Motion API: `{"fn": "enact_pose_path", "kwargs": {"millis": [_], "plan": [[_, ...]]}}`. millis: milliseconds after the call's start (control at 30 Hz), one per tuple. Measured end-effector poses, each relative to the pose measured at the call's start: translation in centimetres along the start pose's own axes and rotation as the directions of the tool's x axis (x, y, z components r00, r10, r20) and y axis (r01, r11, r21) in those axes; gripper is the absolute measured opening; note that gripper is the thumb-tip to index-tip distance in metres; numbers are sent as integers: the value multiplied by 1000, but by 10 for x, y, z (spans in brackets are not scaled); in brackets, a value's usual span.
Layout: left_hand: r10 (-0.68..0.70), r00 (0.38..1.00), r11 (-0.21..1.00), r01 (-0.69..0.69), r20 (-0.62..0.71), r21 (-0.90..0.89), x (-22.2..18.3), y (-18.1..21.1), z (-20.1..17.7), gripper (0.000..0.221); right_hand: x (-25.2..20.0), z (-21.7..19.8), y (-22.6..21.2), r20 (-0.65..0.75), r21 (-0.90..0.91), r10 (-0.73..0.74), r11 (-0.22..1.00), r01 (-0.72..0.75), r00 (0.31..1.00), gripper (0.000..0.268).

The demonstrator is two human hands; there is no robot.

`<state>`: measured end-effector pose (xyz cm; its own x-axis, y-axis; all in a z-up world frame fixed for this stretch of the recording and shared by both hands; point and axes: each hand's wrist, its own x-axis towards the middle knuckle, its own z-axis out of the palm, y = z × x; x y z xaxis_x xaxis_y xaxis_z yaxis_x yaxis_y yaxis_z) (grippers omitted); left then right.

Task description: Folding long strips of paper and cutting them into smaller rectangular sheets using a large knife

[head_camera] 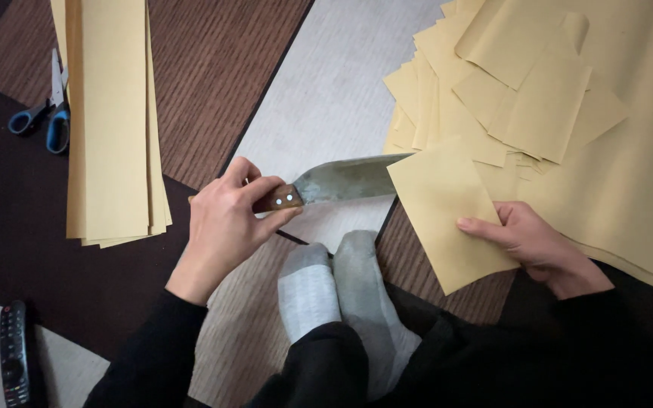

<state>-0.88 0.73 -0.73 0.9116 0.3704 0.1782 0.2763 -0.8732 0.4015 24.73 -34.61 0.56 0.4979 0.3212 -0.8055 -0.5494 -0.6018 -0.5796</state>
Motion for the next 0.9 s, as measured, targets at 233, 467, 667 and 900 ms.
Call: {"fn": "enact_pose_path", "kwargs": {"millis": [233, 467, 667, 900], "plan": [[99, 994, 993, -103, -55, -66, 8, 27, 9, 39, 6, 13, 1, 38, -26, -46, 999, 47, 998, 40], [5, 1000, 996, -5, -4, -94, 12, 42, 13, 41, 9, 31, 5, 149, 48, -151, 988, 145, 977, 27], [7, 1000, 997, -7, -7, -81, 6, 22, 7, 44, 5, 17, 2, 121, -29, -151, 987, 155, 981, 26], [-19, 1000, 999, 19, -14, -28, -2, 12, 2, 42, 2, 0, 5, 89, -12, -146, 989, 147, 985, 25]]}}
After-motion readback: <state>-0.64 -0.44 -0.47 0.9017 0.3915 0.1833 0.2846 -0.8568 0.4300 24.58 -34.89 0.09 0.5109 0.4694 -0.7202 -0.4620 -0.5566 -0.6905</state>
